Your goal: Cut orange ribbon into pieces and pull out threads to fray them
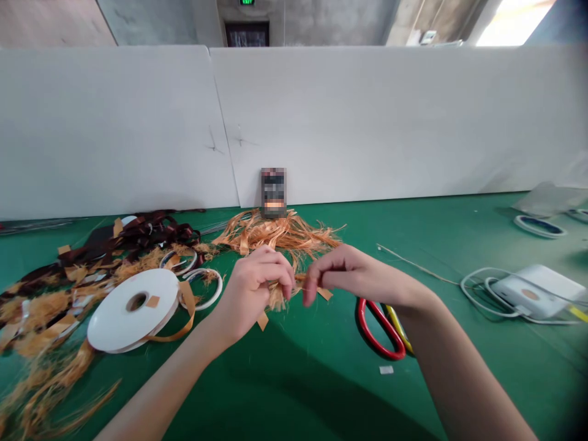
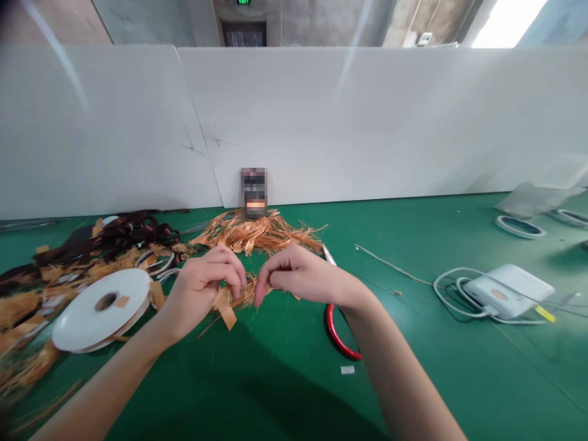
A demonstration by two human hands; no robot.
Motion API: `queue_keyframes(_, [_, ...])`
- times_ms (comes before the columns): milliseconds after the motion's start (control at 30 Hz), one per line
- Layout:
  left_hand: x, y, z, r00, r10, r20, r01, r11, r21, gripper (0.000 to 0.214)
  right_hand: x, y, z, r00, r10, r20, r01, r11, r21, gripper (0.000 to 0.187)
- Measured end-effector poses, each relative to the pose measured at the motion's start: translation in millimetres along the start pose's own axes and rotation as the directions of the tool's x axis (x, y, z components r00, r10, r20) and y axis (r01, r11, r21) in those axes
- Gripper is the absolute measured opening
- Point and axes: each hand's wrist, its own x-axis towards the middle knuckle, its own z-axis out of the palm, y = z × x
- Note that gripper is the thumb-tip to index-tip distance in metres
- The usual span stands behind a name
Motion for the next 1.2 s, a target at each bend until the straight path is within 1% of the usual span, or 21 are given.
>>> queue_keyframes(67, [0,2,-2.4,1.0,0.007,-0.011,-0.007,0.999,0.04,0.036,-4,-2,-2,0.984,-0.067,0.167,0.036,0.983,0.182,0.033])
queue_keyframes(100, [-1,2,-2.4,1.0,0.014,-0.016,-0.013,0.998,0.063,0.035,-6,-3,-3,0.977,-0.119,0.174,0.066,0.957,0.284,0.032])
queue_keyframes(167, [-1,1,-0.4,0.999,0.041,-0.027,-0.039,0.995,0.09,0.035,-7,-4,-3,0.978,-0.2,0.067,0.154,0.895,0.418,0.033])
queue_keyframes(233, [-2,0,2.4,0.997,0.063,-0.042,-0.059,0.993,0.098,0.036,-5,-3,0,0.966,-0.245,-0.076,0.254,0.87,0.422,0.042])
queue_keyframes(333, [0,-1,4.4,0.997,0.033,-0.07,-0.022,0.988,0.155,0.041,3,4,7,0.936,-0.299,-0.183,0.335,0.918,0.212,0.062])
queue_keyframes(400, [1,-1,4.2,0.994,-0.012,-0.108,0.033,0.979,0.2,0.044,9,10,11,0.914,-0.314,-0.257,0.305,0.949,-0.072,0.064])
queue_keyframes(433, [2,-2,3.8,0.992,-0.029,-0.125,0.055,0.976,0.211,0.044,12,14,14,0.892,-0.33,-0.309,0.263,0.934,-0.241,0.059])
queue_keyframes(500, [2,-3,3.3,0.988,-0.04,-0.148,0.071,0.975,0.212,0.045,16,18,17,0.84,-0.384,-0.382,0.148,0.841,-0.521,0.034])
queue_keyframes(567, [2,-4,3.0,0.989,-0.035,-0.143,0.065,0.976,0.21,0.045,17,17,19,0.829,-0.405,-0.385,0.081,0.768,-0.636,0.011])
queue_keyframes(600, [2,-4,2.9,0.99,-0.034,-0.14,0.063,0.976,0.209,0.045,16,15,20,0.846,-0.379,-0.375,0.072,0.777,-0.625,0.013])
queue_keyframes(667, [2,-4,2.9,0.991,-0.035,-0.127,0.06,0.977,0.204,0.044,12,7,20,0.894,-0.269,-0.36,0.069,0.874,-0.481,0.022])
queue_keyframes(733, [2,-5,3.1,0.992,-0.041,-0.116,0.063,0.977,0.201,0.044,7,-1,17,0.934,-0.144,-0.328,0.079,0.976,-0.204,0.033])
queue_keyframes(767, [2,-5,3.4,0.993,-0.044,-0.111,0.066,0.977,0.202,0.044,5,-3,15,0.95,-0.106,-0.295,0.098,0.994,-0.042,0.037])
queue_keyframes(800, [3,-5,3.8,0.993,-0.049,-0.106,0.07,0.977,0.201,0.044,3,-5,12,0.96,-0.101,-0.261,0.134,0.985,0.112,0.04])
queue_keyframes(867, [3,-5,5.3,0.993,-0.069,-0.097,0.086,0.978,0.19,0.044,0,-6,8,0.956,-0.168,-0.242,0.245,0.91,0.335,0.039])
queue_keyframes(933, [3,-5,7.2,0.992,-0.095,-0.089,0.108,0.981,0.163,0.044,1,-3,6,0.931,-0.233,-0.28,0.332,0.861,0.386,0.031])
queue_keyframes(1000, [3,-5,8.8,0.989,-0.122,-0.088,0.134,0.98,0.145,0.044,4,3,9,0.918,-0.25,-0.306,0.336,0.902,0.27,0.041])
queue_keyframes(1067, [3,-5,9.4,0.987,-0.131,-0.087,0.143,0.978,0.15,0.044,9,8,13,0.9,-0.273,-0.339,0.285,0.958,-0.014,0.058])
queue_keyframes(1100, [3,-5,9.3,0.988,-0.131,-0.086,0.143,0.978,0.155,0.044,11,11,15,0.877,-0.301,-0.373,0.245,0.951,-0.191,0.061])
queue_keyframes(1167, [2,-5,8.4,0.988,-0.12,-0.095,0.134,0.979,0.155,0.044,15,16,18,0.809,-0.394,-0.437,0.143,0.852,-0.503,0.055])
queue_keyframes(1200, [2,-6,7.6,0.988,-0.115,-0.102,0.13,0.98,0.151,0.044,16,18,18,0.779,-0.435,-0.452,0.084,0.786,-0.612,0.048])
